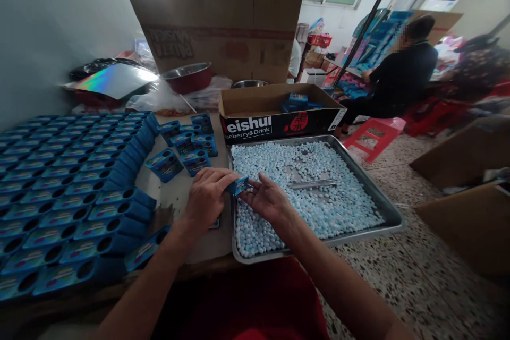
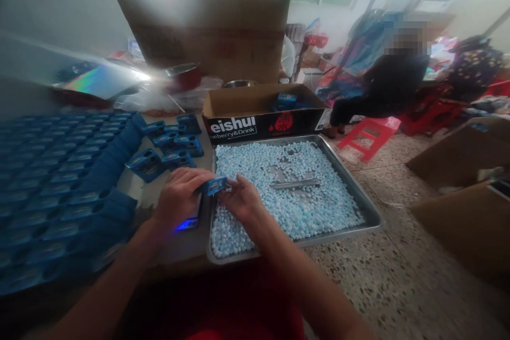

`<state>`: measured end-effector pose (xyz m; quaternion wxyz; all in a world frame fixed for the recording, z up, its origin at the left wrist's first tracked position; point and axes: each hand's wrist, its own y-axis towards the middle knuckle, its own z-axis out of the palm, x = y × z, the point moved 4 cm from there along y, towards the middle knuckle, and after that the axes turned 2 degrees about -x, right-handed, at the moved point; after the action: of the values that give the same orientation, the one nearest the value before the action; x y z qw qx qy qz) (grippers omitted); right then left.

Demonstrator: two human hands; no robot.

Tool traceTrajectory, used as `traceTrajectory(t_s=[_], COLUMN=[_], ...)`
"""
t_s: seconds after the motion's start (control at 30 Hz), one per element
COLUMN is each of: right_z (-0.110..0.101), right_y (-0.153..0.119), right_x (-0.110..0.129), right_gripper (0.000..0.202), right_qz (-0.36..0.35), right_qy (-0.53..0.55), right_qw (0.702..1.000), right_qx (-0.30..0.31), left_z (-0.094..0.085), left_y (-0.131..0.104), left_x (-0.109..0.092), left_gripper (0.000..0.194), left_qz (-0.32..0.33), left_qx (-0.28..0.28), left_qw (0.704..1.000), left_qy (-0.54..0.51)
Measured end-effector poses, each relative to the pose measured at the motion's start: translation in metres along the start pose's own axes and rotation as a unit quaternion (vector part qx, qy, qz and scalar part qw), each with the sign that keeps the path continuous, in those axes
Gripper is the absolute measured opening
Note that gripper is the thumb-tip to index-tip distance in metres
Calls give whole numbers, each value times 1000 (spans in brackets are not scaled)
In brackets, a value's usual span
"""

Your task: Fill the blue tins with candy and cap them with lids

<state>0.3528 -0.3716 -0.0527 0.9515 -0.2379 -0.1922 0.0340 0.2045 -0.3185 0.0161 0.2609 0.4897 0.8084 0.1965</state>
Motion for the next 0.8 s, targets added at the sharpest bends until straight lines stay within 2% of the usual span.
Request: traceTrajectory(t_s=[0.13,0.33,0.43,0.57,0.8], right_z=[2,3,2,6,12], right_y=[-3,-6,-5,-5,-14], right_x=[1,-1,-2,0,4], right_gripper=[32,33,34,34,37], right_qz=[1,-2,3,10,9], right_qy=[-2,18,22,21,-12], right_qw=[1000,999,999,1000,999], right_qx=[-1,-32,-42,-5,-37], left_z=[-5,8,2,-10,-13], left_y=[-2,-5,-4,-1,-2], left_x=[-2,3,1,-4,-7], left_gripper=[42,39,41,40,37], left_qz=[13,-21,-14,6,-6], left_qx=[-38,-15,-36,-53,-77], left_qw=[999,1000,999,998,996], left_qy=[-16,-17,-20,-38,-47])
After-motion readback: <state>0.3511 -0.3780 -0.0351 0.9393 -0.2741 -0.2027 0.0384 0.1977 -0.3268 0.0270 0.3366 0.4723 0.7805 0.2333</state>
